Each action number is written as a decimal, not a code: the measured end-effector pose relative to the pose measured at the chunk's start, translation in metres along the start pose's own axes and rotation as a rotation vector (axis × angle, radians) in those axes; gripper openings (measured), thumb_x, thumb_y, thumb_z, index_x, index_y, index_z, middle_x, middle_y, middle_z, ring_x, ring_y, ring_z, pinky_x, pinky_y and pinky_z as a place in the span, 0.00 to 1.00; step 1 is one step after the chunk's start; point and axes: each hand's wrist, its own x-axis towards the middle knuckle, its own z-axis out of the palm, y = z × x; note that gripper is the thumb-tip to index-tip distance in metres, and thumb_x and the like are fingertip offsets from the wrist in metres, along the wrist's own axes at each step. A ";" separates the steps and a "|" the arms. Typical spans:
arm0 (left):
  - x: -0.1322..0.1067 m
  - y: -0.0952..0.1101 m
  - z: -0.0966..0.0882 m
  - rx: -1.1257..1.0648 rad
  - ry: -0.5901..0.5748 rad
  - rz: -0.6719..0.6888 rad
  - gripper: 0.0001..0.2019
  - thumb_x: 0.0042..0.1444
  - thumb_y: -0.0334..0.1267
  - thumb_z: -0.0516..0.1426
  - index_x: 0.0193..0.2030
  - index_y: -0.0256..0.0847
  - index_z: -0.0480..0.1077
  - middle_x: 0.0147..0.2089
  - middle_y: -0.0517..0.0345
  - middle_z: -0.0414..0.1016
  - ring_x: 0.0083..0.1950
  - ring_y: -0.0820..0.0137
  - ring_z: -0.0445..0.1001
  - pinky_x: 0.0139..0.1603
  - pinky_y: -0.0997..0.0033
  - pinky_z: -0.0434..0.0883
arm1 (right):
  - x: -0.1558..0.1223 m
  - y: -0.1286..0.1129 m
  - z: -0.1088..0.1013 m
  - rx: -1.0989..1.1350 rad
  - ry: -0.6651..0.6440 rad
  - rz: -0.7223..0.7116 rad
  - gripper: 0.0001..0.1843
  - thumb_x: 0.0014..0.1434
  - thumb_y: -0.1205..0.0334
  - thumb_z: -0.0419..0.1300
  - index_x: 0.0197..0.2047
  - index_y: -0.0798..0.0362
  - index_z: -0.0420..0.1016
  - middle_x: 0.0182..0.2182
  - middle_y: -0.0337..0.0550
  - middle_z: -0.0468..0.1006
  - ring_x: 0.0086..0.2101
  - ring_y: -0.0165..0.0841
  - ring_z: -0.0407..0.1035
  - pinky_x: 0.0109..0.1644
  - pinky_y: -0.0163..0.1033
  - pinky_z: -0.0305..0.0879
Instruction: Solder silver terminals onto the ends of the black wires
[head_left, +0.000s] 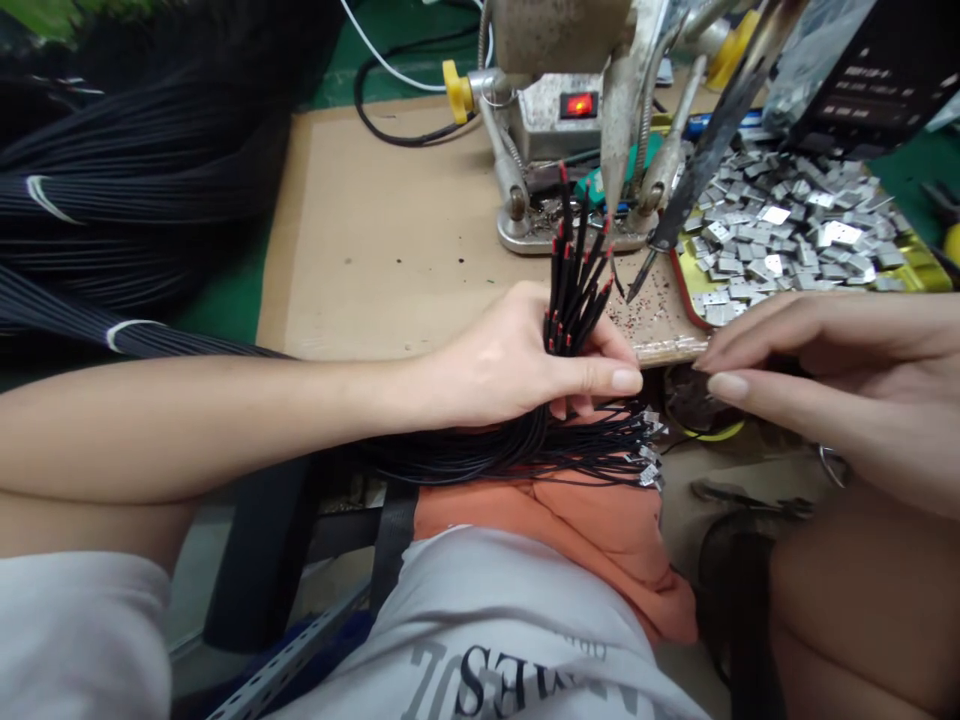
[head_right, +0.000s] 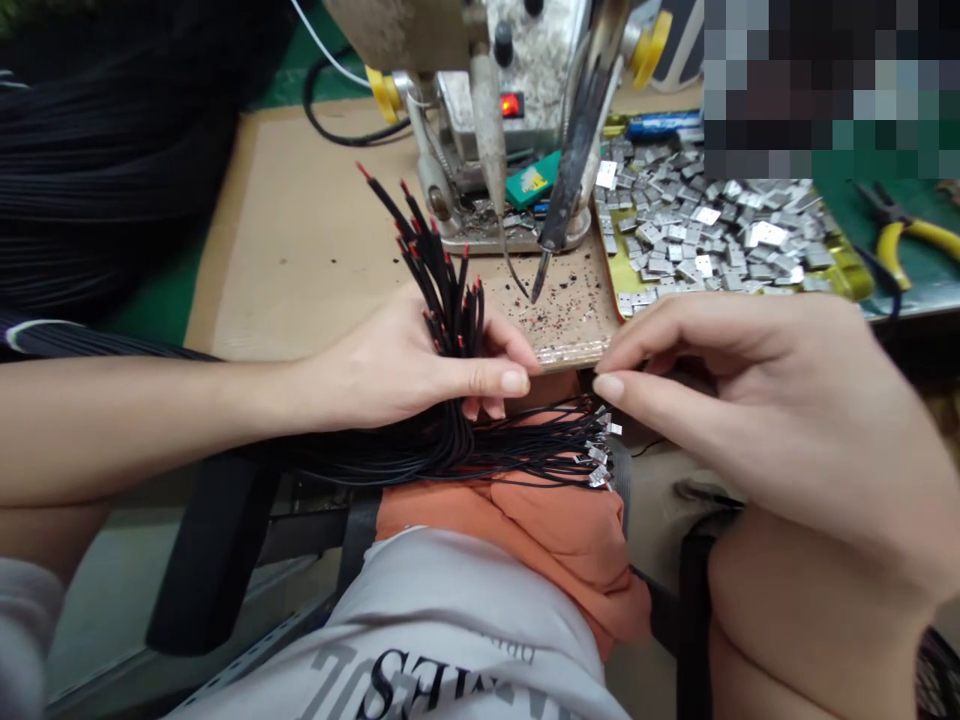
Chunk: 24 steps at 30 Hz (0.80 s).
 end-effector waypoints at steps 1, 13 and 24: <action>0.000 -0.001 0.000 0.006 -0.034 0.010 0.12 0.54 0.37 0.80 0.36 0.36 0.83 0.27 0.61 0.81 0.28 0.73 0.80 0.29 0.78 0.79 | -0.001 -0.004 0.007 -0.031 -0.029 -0.016 0.10 0.57 0.66 0.83 0.37 0.40 0.93 0.34 0.39 0.90 0.29 0.33 0.80 0.25 0.36 0.71; -0.002 -0.005 0.004 -0.061 -0.148 0.067 0.13 0.62 0.39 0.76 0.39 0.38 0.77 0.33 0.63 0.80 0.32 0.74 0.80 0.36 0.77 0.82 | -0.010 -0.021 0.064 0.132 0.233 -0.081 0.07 0.65 0.66 0.78 0.42 0.41 0.93 0.39 0.39 0.92 0.36 0.37 0.85 0.40 0.41 0.86; -0.004 -0.006 -0.003 0.133 0.036 0.152 0.14 0.62 0.46 0.75 0.35 0.40 0.82 0.31 0.59 0.81 0.30 0.73 0.75 0.32 0.75 0.75 | 0.003 -0.004 0.067 0.415 0.122 0.047 0.09 0.59 0.60 0.84 0.32 0.45 0.89 0.30 0.37 0.88 0.27 0.32 0.83 0.31 0.35 0.84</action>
